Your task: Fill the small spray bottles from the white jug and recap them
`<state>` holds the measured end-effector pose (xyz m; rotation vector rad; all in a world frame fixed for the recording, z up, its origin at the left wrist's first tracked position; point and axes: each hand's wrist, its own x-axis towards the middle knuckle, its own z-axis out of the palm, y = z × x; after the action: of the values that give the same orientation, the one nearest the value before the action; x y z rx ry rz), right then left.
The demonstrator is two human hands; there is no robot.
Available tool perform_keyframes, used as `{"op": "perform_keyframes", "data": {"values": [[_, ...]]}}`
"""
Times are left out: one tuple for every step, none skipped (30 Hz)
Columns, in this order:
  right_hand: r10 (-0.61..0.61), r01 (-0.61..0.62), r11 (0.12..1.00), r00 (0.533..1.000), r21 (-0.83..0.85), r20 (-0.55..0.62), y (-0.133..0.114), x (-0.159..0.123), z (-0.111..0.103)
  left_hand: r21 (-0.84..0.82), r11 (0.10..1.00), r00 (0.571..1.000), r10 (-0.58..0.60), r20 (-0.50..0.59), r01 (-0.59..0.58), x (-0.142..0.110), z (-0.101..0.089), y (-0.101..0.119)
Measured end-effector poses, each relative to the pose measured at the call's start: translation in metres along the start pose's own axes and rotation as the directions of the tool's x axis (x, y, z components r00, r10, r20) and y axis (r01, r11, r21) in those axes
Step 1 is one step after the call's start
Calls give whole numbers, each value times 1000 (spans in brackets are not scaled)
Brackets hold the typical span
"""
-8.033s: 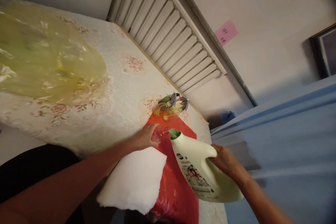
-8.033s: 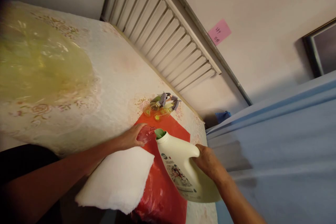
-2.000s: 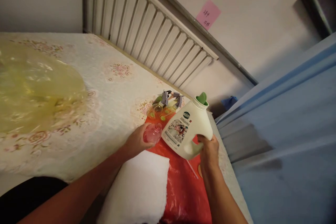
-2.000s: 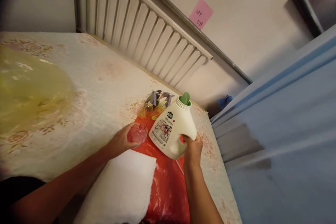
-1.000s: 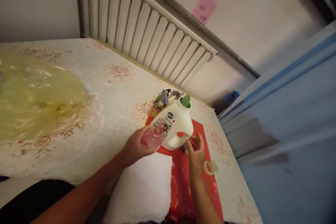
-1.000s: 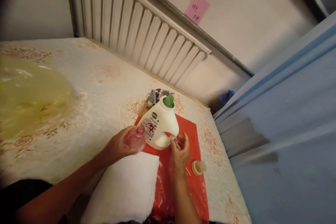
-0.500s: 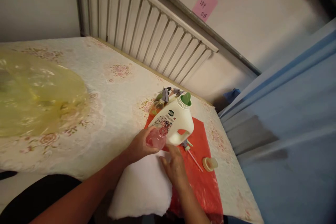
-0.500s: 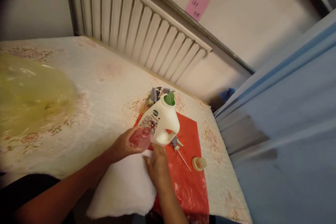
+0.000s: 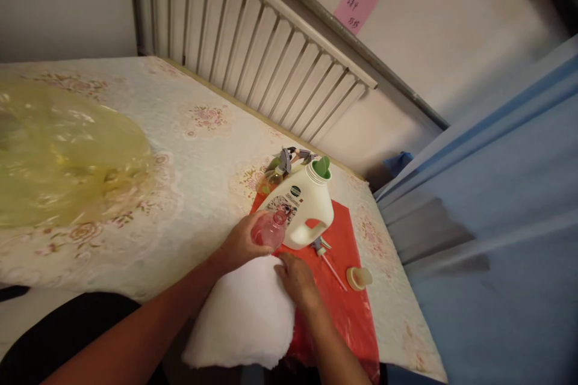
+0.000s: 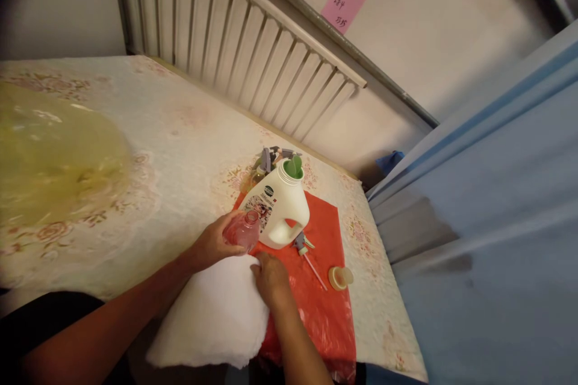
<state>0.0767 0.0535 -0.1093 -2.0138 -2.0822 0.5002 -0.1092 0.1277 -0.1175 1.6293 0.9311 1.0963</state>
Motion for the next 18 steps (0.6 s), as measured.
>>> {"op": "perform_keyframes", "data": {"values": [[1,-1,1000,1000,8,16,0,-1,-1,5,1000,1000,3,-6,-3,0,0,-1],[0,0,1000,1000,16,31,0,-2,-2,10,1000,1000,6,-13,-5,0,1,-1],[-2,1,1000,999,24,45,0,-3,-3,16,1000,1000,6,-18,-5,0,2,-2],[-4,2,1000,998,31,55,0,-4,-3,21,1000,1000,4,-22,-3,-1,3,-2],[-7,5,999,998,38,61,0,-5,-3,23,1000,1000,4,-23,-3,-1,4,-2],[-11,8,999,998,45,65,-1,-6,-3,21,1000,1000,8,-19,-8,-1,5,-2],[-16,12,999,998,51,67,-1,-8,-3,19,1000,1000,13,-12,-13,-1,5,-2],[-20,16,998,998,59,59,-1,-10,-4,18,1000,1000,17,-3,-16,-1,6,-1],[-22,19,997,999,73,38,0,-13,-5,18,1000,1000,15,3,-15,-2,6,-1],[-18,18,995,1000,94,3,3,-16,-7,16,1000,1000,9,7,-9,-2,7,1],[-5,10,993,999,119,-46,6,-20,-10,13,1000,1000,-2,12,2,-3,8,2],[20,-5,989,995,147,-99,11,-25,-13,6,1000,1000,-14,16,14,-4,8,4],[53,-26,984,988,175,-146,18,-30,-17,-4,1000,1000,-23,20,23,-5,10,6],[86,-49,978,980,202,-178,26,-36,-22,-15,1000,999,-27,28,27,-6,12,9],[115,-72,972,975,222,-189,34,-43,-26,-28,999,999,-24,41,26,-7,14,13],[135,-88,967,973,240,-189,43,-50,-30,-38,999,998,-19,54,21,-8,18,16],[146,-95,962,972,257,-185,53,-58,-34,-45,999,998,-18,65,20,-8,22,20],[153,-99,957,971,272,-183,63,-66,-37,-46,999,997,-22,72,25,-9,28,23]]}}
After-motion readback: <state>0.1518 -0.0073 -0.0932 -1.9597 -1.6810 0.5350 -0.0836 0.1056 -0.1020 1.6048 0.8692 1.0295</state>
